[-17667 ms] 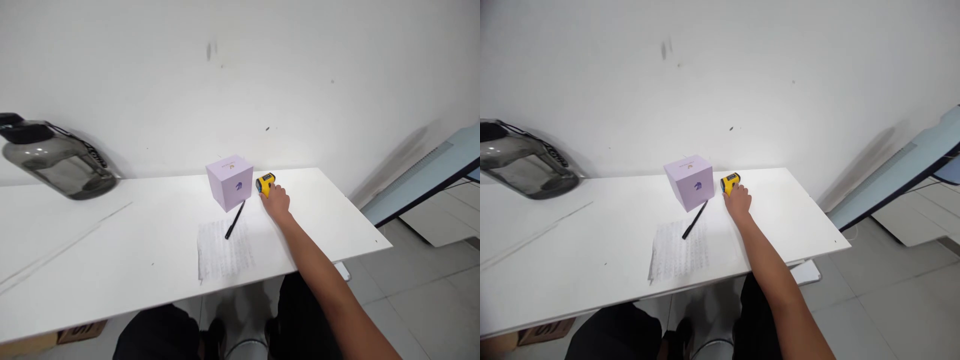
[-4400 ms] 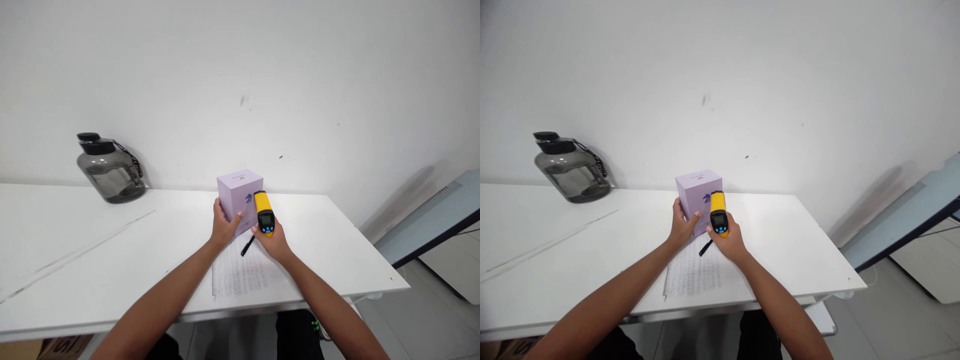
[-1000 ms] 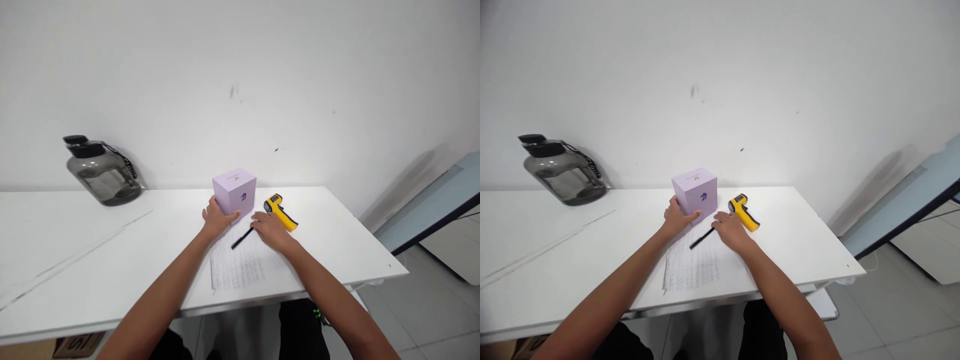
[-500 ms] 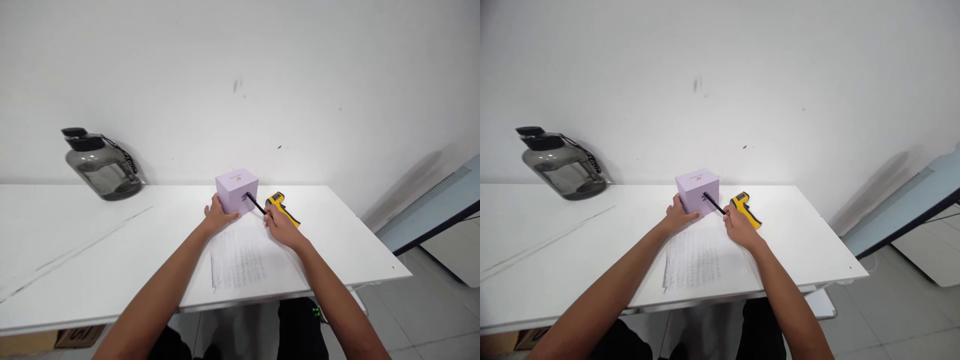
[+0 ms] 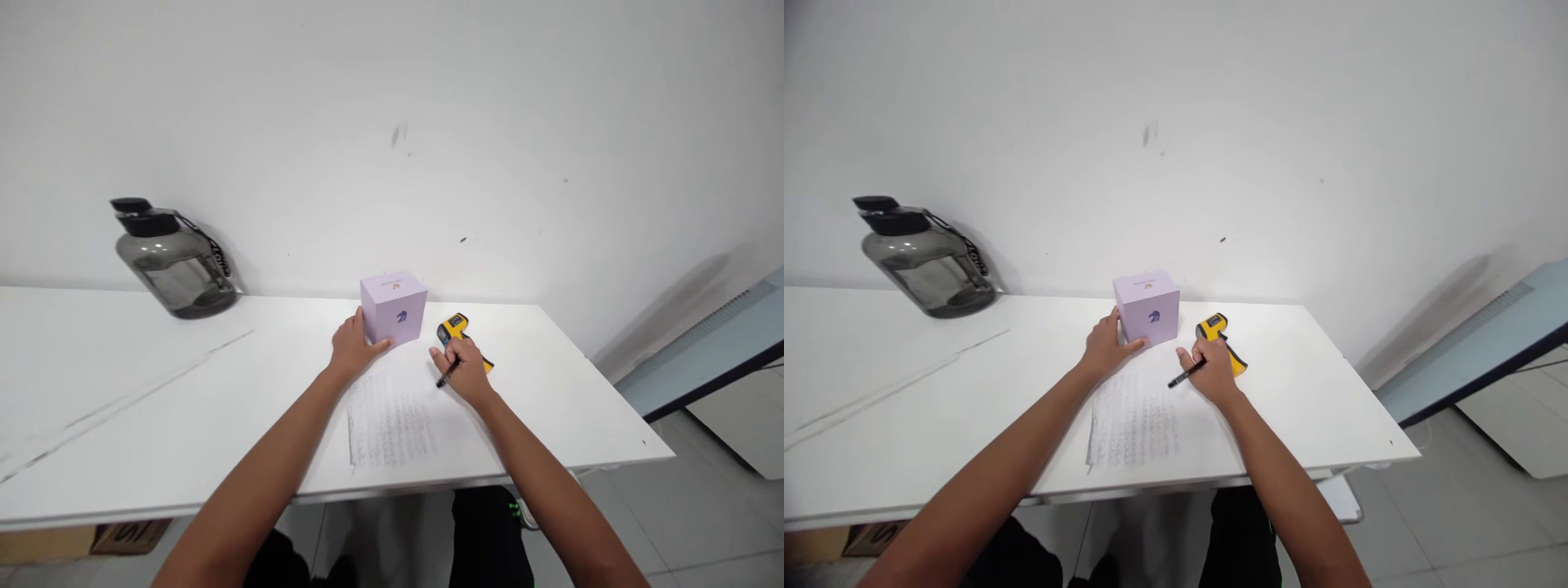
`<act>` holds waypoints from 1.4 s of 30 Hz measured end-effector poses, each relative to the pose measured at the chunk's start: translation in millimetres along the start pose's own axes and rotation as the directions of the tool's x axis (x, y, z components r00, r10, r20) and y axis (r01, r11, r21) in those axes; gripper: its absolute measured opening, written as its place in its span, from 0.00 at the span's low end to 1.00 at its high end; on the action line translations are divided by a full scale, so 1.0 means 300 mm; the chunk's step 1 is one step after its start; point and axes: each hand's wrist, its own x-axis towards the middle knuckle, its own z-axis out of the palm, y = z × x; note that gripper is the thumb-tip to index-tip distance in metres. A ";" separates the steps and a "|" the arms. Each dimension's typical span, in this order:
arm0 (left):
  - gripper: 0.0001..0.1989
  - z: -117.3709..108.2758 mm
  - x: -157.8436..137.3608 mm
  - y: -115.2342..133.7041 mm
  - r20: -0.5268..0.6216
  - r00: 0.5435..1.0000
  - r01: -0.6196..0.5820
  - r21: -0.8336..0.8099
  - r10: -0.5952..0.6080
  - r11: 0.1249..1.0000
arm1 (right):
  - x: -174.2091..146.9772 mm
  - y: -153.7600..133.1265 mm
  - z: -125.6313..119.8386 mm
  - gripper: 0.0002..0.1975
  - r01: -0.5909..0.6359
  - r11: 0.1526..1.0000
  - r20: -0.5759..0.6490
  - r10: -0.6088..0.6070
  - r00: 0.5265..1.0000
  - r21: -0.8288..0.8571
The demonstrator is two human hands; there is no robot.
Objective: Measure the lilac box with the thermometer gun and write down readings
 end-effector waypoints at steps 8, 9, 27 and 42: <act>0.64 0.028 -0.053 0.027 0.056 0.988 0.120 0.288 -0.142 0.950 | 0.012 -0.030 -0.053 0.28 -0.019 0.960 0.161 -0.027 0.987 0.279; 0.63 0.033 -0.061 0.028 0.076 0.986 0.121 0.303 -0.150 0.945 | 0.005 -0.031 -0.058 0.28 -0.097 0.940 0.252 0.012 0.968 0.327; 0.73 0.055 -0.050 0.026 0.155 0.985 0.023 0.317 -0.076 0.948 | -0.113 -0.057 -0.033 0.25 -0.348 0.917 0.399 0.251 0.882 0.193; 0.70 0.064 -0.054 0.020 0.142 0.989 -0.001 0.267 -0.038 0.964 | -0.113 -0.067 -0.023 0.22 -0.385 0.913 0.453 0.288 0.844 0.135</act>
